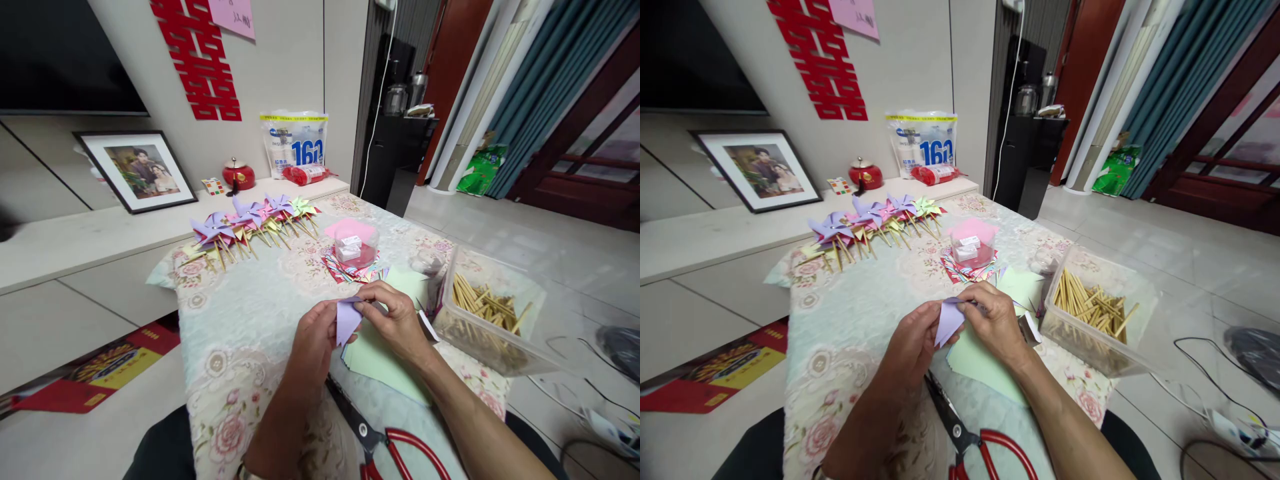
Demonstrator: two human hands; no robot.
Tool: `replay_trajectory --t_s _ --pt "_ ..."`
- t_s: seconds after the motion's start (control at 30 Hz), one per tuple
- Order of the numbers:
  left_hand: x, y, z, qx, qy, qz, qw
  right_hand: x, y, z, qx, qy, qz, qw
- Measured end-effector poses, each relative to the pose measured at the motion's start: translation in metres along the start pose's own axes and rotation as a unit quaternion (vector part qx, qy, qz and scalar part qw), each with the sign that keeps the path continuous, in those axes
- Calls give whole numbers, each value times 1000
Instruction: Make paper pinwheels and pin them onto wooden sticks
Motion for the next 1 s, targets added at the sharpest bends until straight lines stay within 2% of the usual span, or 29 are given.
replay_trajectory --t_s 0.13,0.27,0.4,0.5,0.6,0.87,1.0 --pt "-5 0 -9 -67 55 57 995 -2 -8 3 4 -23 -41 999" --pt "-7 -1 -8 -72 37 73 994 -4 -19 3 46 -44 -98 993" --pt "-7 -9 -5 -41 33 25 998 -6 -31 4 120 -79 -165 976" --pt "-4 -14 -5 49 40 -47 997 -5 -34 5 157 -105 -189 964" --pt "0 -11 -5 126 34 -93 987 -3 -36 5 188 -110 -208 954" --pt "2 -8 -5 144 38 -134 980 -5 -42 0 250 -107 -249 930" --pt "2 -9 -3 172 36 -149 973 -7 -47 0 252 -102 -251 929"
Point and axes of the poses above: each hand's wrist, its own x-axis towards the middle knuckle, its own z-axis out of the back of the hand, y = z × x, the point moved 6 cm from there along x, towards the middle knuckle, and after that the axes turned 4 degrees about -y, right-handed, at the moved point
